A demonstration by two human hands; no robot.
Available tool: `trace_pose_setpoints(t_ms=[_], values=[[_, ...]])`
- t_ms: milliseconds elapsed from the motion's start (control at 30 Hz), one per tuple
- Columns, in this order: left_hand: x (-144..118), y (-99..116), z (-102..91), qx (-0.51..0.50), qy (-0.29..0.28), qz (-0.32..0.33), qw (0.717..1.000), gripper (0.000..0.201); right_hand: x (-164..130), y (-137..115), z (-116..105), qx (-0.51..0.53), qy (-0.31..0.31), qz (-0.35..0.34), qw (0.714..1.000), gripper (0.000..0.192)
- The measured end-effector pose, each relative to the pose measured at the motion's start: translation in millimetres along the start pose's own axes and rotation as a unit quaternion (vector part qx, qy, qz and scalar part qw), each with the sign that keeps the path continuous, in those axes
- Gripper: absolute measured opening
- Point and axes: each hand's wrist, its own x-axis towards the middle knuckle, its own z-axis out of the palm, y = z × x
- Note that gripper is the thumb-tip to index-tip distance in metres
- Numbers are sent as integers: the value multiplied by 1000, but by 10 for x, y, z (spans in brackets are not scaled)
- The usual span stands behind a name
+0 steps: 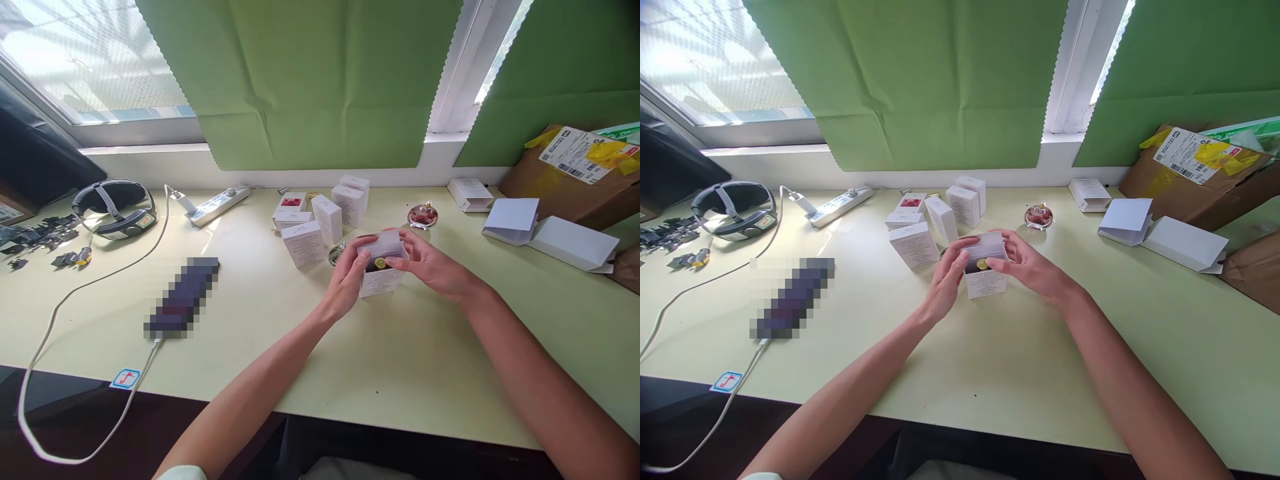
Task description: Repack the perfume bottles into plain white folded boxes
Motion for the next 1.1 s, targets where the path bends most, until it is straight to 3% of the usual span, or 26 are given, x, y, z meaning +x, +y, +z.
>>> trace_pose_setpoints(t_ms=[267,400,567,733,933,1100], values=[[-4,-48,-22,1,-21,6,1000,29,-23,263,-26,117,34,-24,992,35],[-3,-68,-20,22,-26,33,999,30,-35,294,18,117,51,-15,992,34],[-13,-65,-30,60,-16,50,997,22,-54,332,65,116,101,-58,986,30],[-39,-65,-48,135,-15,86,987,28,-104,317,109,101,94,-60,989,31],[-6,-102,-79,221,-21,161,962,27,-133,244,140,33,129,-59,989,23],[-2,-143,-102,238,-32,164,957,27,-125,256,108,49,119,-53,990,18]])
